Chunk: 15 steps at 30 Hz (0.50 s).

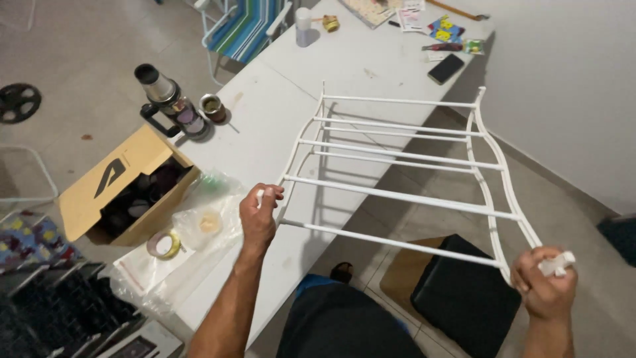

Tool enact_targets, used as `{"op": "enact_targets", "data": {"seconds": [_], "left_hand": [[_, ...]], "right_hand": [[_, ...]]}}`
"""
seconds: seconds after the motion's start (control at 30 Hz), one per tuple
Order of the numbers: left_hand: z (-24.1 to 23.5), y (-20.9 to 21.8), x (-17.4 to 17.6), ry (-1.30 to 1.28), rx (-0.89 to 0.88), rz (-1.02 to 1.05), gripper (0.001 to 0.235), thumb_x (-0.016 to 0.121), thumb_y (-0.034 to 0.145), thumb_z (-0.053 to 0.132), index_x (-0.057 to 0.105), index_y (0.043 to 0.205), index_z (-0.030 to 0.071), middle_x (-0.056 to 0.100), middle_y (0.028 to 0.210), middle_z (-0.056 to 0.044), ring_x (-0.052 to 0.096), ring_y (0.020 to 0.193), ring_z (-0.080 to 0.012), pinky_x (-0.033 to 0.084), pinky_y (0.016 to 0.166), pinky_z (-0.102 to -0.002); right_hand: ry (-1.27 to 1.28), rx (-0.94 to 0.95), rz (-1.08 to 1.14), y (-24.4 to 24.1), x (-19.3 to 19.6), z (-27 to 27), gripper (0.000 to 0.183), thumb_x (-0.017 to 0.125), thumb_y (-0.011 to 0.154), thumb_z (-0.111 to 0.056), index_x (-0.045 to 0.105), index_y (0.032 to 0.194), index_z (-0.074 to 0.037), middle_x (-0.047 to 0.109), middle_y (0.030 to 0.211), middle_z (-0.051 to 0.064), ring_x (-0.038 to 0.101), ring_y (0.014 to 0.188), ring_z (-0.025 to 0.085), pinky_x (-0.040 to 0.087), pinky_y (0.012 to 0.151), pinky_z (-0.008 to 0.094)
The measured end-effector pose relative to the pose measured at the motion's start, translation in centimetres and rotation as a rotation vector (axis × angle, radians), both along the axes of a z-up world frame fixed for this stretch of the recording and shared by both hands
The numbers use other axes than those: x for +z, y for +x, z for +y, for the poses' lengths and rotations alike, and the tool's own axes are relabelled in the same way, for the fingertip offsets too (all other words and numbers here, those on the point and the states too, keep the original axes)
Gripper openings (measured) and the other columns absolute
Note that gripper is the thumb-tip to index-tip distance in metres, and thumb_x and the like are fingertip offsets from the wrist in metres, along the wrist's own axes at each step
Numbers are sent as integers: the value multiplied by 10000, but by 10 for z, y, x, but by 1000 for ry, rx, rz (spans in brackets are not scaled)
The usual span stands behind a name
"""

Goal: The person disassembles a white metal clothes drying rack by removing the crossbars and legs. They then place the disassembled frame on a white table and continue to separate the components, including the main frame and individual poles.

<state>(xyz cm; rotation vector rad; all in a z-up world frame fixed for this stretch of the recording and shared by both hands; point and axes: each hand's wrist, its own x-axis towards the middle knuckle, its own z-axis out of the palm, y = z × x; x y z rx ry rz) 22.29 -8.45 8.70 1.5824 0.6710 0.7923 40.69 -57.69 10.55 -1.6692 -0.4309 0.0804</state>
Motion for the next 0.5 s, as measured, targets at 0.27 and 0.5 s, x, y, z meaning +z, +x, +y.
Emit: {"op": "enact_targets", "data": {"seconds": [0.27,0.5], "left_hand": [[-74,31,-17,-126,264,35,371,521,982,400,696,853,99,653,796,-16,602,768,-147,478,720,-292],[-112,108,27,14,202,-193,360,542,1025,423,540,791,150,603,816,-11,564,783,-145,408,1167,-529]], "right_hand": [[-100,69,98,202,-42,34,218,559,1148,-250,515,1066,-53,470,670,120,389,494,183,321,483,304],[-351,456,-42,446,-51,78,586,392,1340,-464,312,1603,53,576,1009,250,510,704,233,409,711,318]]}}
